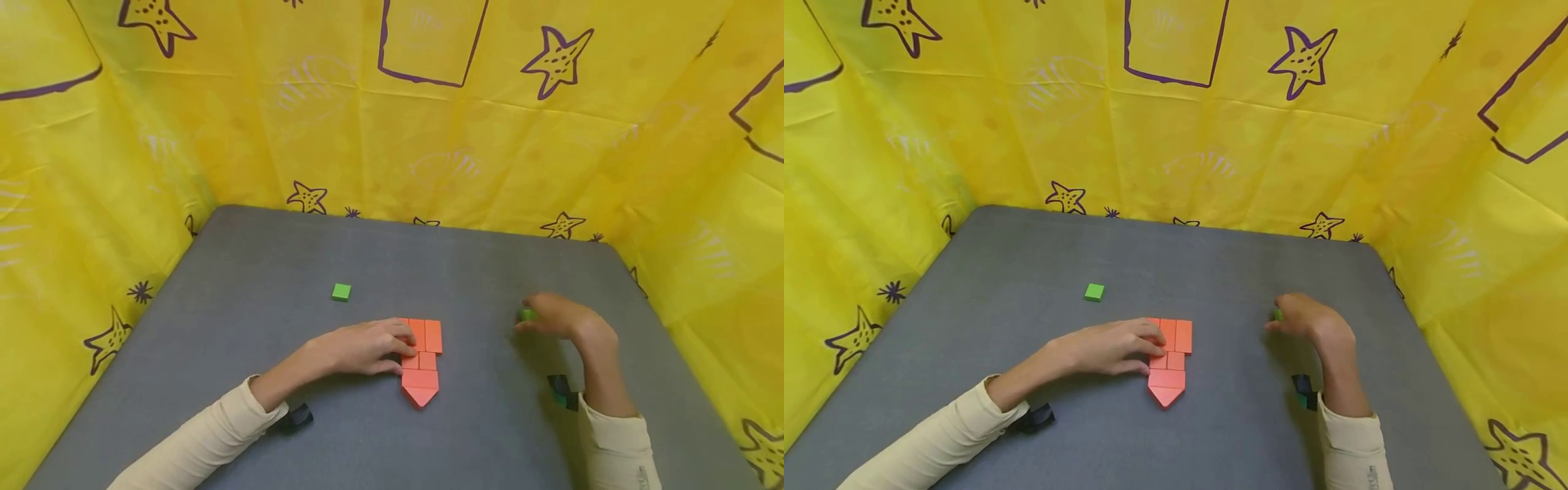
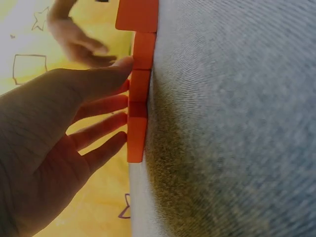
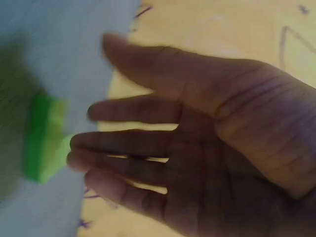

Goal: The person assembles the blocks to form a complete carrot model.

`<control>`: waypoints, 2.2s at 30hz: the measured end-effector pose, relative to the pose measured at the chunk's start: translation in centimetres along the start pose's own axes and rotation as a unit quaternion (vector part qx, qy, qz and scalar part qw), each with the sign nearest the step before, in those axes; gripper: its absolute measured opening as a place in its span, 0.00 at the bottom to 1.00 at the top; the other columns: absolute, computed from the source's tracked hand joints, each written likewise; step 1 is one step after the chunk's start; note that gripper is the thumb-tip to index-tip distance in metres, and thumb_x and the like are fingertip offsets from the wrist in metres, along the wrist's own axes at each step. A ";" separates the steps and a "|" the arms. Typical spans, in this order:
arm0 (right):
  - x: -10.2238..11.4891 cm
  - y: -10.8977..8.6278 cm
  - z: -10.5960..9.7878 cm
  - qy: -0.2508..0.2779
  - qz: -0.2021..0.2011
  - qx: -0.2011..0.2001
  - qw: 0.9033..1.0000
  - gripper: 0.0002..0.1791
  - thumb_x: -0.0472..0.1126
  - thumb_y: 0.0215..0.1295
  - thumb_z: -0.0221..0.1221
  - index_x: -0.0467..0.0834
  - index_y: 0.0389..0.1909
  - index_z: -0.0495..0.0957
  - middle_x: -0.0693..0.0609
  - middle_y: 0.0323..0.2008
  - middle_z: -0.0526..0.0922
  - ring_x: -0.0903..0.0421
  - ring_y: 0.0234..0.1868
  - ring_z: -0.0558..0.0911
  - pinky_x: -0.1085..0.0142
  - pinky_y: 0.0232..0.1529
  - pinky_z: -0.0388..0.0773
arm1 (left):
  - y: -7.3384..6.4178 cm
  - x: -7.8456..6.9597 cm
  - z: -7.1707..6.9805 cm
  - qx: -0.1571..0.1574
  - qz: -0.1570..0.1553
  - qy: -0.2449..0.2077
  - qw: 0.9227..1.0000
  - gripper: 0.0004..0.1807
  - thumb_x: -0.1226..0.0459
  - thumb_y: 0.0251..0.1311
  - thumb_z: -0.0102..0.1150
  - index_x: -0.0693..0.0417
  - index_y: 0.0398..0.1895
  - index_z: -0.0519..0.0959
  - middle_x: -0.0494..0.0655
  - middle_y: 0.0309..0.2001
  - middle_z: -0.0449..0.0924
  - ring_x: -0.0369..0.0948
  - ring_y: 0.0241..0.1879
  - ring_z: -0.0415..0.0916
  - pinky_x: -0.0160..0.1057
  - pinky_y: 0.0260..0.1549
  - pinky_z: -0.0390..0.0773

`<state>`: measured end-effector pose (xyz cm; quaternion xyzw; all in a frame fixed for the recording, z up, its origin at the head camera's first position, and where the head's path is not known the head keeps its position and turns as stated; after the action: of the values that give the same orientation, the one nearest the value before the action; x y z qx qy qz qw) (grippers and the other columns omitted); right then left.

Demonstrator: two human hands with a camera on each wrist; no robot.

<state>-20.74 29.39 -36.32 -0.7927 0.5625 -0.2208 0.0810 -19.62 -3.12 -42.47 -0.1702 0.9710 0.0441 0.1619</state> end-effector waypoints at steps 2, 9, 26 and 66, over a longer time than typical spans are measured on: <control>-1.1 -0.3 0.5 -0.001 0.009 0.019 1.000 0.14 0.42 0.66 0.69 0.35 0.34 0.78 0.49 0.27 0.73 0.51 0.30 0.74 0.62 0.33 0.72 | 0.1 -0.1 0.1 0.001 -0.001 -0.008 1.000 0.20 0.56 0.70 0.67 0.52 0.61 0.85 0.45 0.59 0.83 0.40 0.63 0.75 0.37 0.65 0.78; -1.8 -0.9 1.4 -0.018 -0.034 0.004 0.999 0.20 0.39 0.61 0.72 0.29 0.47 0.81 0.44 0.36 0.80 0.48 0.39 0.77 0.57 0.43 0.77 | 0.1 -0.1 0.1 -0.001 -0.014 -0.015 1.000 0.19 0.57 0.69 0.67 0.52 0.61 0.85 0.44 0.58 0.84 0.40 0.62 0.75 0.37 0.65 0.79; -1.2 0.4 2.7 -0.034 -0.044 -0.089 0.995 0.18 0.29 0.57 0.68 0.40 0.38 0.68 0.51 0.31 0.72 0.52 0.33 0.74 0.56 0.36 0.72 | -0.1 -0.2 0.1 0.007 -0.025 -0.013 1.000 0.20 0.57 0.70 0.67 0.52 0.62 0.85 0.45 0.61 0.83 0.41 0.65 0.77 0.40 0.67 0.78; 9.2 10.9 3.1 0.004 -0.270 -0.002 0.963 0.18 0.30 0.75 0.56 0.37 0.62 0.81 0.42 0.55 0.85 0.46 0.56 0.83 0.50 0.62 0.81 | -0.3 -0.2 0.0 0.008 -0.023 -0.010 1.000 0.20 0.59 0.69 0.68 0.51 0.62 0.84 0.46 0.62 0.83 0.40 0.64 0.78 0.40 0.66 0.79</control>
<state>-26.17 16.62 -40.80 -0.9143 0.3287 -0.2361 0.0149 -19.34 -3.32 -42.39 -0.1905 0.9655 0.0340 0.1741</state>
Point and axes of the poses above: each hand's wrist, its own y-axis towards the middle knuckle, its own z-axis out of the palm, x = y × z, the point moved 3 cm from there along y, towards the middle knuckle
